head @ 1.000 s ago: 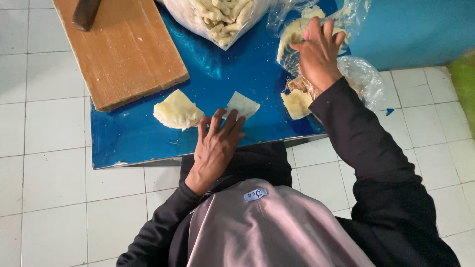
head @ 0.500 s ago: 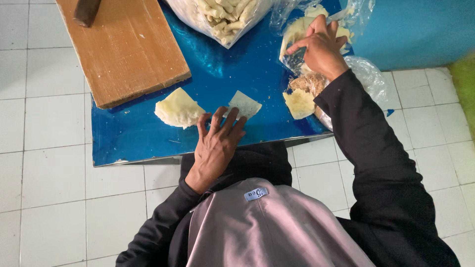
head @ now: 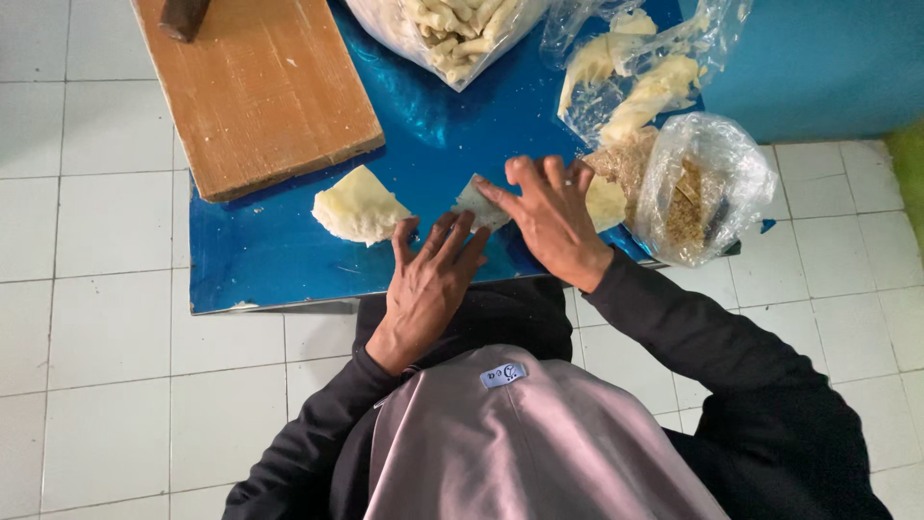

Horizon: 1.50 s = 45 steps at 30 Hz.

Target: The person takes pieces of dough, flattens them on a blue table, spoons brown filling by hand from a plastic bag onto the dough, and folds and pinches the dough closed into triangular parcels, setting finished parcels aside on the table.

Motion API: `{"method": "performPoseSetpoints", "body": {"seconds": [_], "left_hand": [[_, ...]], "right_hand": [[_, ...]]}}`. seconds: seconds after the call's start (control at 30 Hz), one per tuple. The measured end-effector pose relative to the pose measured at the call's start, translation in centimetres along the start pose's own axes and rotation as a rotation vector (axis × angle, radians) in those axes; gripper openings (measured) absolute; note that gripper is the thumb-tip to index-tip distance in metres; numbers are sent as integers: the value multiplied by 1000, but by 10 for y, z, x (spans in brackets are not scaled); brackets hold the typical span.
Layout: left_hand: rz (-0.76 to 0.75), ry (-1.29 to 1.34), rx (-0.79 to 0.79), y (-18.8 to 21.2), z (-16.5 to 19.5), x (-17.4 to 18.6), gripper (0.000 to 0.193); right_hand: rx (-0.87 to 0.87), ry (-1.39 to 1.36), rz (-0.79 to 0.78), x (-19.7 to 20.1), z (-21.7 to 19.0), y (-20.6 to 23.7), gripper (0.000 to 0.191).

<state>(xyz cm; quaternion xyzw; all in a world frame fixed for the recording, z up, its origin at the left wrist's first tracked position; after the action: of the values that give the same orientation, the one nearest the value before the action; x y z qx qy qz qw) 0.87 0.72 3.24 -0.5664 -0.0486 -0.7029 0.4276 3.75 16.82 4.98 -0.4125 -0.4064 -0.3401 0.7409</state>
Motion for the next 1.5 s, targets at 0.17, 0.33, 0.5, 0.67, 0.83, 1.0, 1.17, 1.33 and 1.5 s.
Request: {"method": "performPoseSetpoints", "body": {"seconds": [0.17,0.33,0.5,0.67,0.83,1.0,1.17,1.33,1.5], "left_hand": [[0,28,5,0,1,1,39],[16,19,7,0,1,-1,40],[5,8,30,1,0,-3,38],[4,38,42,1,-1,-3,36],[124,144,159,-4,-8,2,34],[78,-8,278,-12,-13,-3,29],[146,-64,268,-18,-9,-5,23],[180,-24,247,-20,-9,-9,12],[195,32,244,-21,-8,-12,9]], "right_hand": [[-3,95,-93,2,9,1,49],[-106,-237,-172,-13,8,7,60],[87,175,-94,-13,-12,12,60],[71,249,-101,-2,6,8,43],[-184,-8,-70,65,85,64,33],[-353,-11,-334,58,128,146,21],[-342,24,-403,24,108,165,20],[-414,-114,-455,17,102,163,7],[-363,-32,-470,9,105,154,4]]}}
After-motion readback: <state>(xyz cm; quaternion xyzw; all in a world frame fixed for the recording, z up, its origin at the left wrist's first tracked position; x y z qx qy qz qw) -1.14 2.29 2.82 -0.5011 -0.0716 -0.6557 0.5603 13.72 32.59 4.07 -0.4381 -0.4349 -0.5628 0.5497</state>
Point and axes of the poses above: each hand's wrist, its own y-axis away from the middle knuckle, its own x-axis out of the back of the hand, z = x × y, the point moved 5 cm from there along -y, towards the middle knuckle, and after that the axes turned 14 degrees about x, right-handed, at the moved point
